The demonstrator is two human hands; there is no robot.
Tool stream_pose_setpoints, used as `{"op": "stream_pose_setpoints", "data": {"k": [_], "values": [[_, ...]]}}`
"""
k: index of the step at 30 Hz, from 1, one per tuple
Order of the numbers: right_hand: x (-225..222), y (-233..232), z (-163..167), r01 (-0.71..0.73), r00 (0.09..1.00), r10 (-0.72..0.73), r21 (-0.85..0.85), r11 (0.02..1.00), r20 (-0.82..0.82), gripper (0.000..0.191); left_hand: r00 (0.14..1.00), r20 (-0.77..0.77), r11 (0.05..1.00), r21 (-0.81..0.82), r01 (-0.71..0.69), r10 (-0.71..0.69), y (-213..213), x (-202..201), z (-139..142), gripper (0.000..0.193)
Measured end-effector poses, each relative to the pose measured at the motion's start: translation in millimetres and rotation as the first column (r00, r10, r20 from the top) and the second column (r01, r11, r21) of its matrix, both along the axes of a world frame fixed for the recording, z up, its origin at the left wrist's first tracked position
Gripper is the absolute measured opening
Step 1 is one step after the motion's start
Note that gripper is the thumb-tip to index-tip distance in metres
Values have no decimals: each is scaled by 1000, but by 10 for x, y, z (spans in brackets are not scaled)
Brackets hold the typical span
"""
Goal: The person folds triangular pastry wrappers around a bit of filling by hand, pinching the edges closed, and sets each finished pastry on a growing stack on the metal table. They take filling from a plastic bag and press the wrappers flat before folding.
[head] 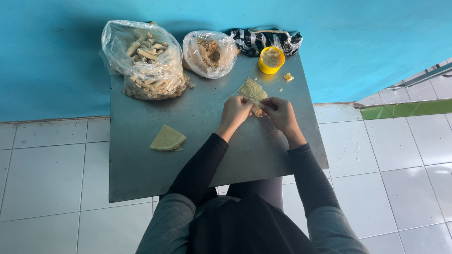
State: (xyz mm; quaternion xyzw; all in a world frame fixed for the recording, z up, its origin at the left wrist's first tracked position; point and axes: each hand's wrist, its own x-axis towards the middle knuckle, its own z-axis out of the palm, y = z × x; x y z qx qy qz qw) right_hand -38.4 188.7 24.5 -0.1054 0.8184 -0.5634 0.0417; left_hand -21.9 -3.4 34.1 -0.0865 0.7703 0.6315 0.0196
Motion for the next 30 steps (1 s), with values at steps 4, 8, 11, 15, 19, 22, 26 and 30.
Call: {"op": "stream_pose_setpoints", "data": {"k": [4, 8, 11, 15, 19, 22, 26, 30], "values": [[-82, 64, 4, 113, 994, -114, -44, 993, -3, 16, 999, -46, 1000, -2, 4, -4, -53, 46, -51, 24], [-120, 154, 82, 141, 987, -110, -287, 948, 120, 18, 998, -61, 999, -39, -9, 7, -145, 132, -50, 23], [-102, 202, 181, 164, 955, 27, -603, 781, 296, 14, 994, -105, 996, -84, -31, 22, -265, 235, -23, 23], [-38, 262, 334, 174, 973, -55, -556, 813, 224, 15, 978, -204, 984, -163, -75, 41, -561, 440, 18, 21], [115, 178, 438, 133, 985, -147, -155, 979, -89, 14, 969, -231, 921, -350, -169, 89, -871, 672, 61, 18], [332, -49, 492, 1, 970, 66, 279, 960, -233, 18, 975, -185, 888, -419, -192, 124, -1013, 816, 93, 17], [580, -526, 565, -77, 948, 191, 398, 914, -256, 28, 956, -261, 888, -395, -235, 137, -1126, 914, 124, 16], [753, -1056, 574, -99, 839, 340, 495, 863, -425, 28, 952, -280, 896, -382, -226, 121, -1152, 941, 121, 17]]}}
